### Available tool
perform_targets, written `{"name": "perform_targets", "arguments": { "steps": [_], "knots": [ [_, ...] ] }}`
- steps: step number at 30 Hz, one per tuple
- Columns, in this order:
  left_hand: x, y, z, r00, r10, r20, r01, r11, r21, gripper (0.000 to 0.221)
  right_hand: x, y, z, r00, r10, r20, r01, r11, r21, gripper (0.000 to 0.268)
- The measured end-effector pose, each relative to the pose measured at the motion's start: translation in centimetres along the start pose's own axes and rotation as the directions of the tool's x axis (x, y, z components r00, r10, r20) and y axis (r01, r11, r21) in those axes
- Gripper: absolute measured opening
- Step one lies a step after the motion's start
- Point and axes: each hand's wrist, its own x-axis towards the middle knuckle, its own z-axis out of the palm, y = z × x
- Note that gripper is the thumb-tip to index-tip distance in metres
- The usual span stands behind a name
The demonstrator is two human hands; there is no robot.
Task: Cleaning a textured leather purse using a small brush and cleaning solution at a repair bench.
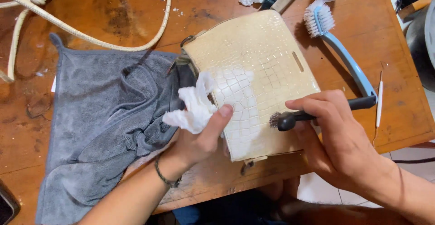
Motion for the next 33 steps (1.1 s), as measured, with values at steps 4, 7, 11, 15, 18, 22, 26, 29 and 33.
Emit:
{"name": "perform_targets", "arguments": {
  "steps": [4,7,11,15,18,22,26,29,33],
  "knots": [
    [1.9,-4.5,-1.4,1.000,0.007,-0.017,-0.010,0.989,-0.150,0.022,-0.1,0.4,0.6,1.000,-0.025,0.005,0.025,0.997,0.074,0.030],
    [1.9,-2.9,-2.0,0.999,0.043,-0.030,-0.047,0.986,-0.159,0.053,0.0,0.3,1.0,0.998,-0.052,0.044,0.048,0.994,0.094,0.029],
    [2.0,1.5,-1.4,0.918,-0.048,0.394,0.096,0.990,-0.103,0.058,-0.1,0.3,1.2,0.996,-0.076,0.057,0.071,0.993,0.090,0.028],
    [1.5,1.4,-0.5,0.886,-0.072,0.459,0.208,0.945,-0.253,0.061,-0.2,0.7,1.1,0.997,-0.036,0.071,0.029,0.995,0.095,0.029],
    [1.0,2.9,0.1,1.000,-0.017,0.023,0.018,1.000,-0.023,0.060,0.0,0.8,1.0,0.997,-0.031,0.071,0.024,0.995,0.101,0.028],
    [0.6,2.9,0.6,0.997,0.027,-0.071,-0.026,1.000,0.010,0.050,0.1,0.9,1.3,0.997,-0.020,0.075,0.012,0.995,0.103,0.027],
    [0.7,1.9,1.0,0.978,-0.034,-0.204,0.033,0.999,-0.010,0.064,0.0,1.0,1.5,0.998,-0.010,0.067,0.005,0.997,0.074,0.028],
    [1.1,0.5,0.7,0.926,-0.275,-0.259,0.219,0.950,-0.225,0.084,-0.1,1.1,1.6,0.998,-0.004,0.065,-0.001,0.997,0.079,0.029],
    [0.7,-2.2,0.3,0.964,-0.019,-0.267,-0.032,0.982,-0.188,0.047,-0.1,1.3,1.5,0.998,-0.001,0.063,-0.003,0.998,0.070,0.029]
  ]
}}
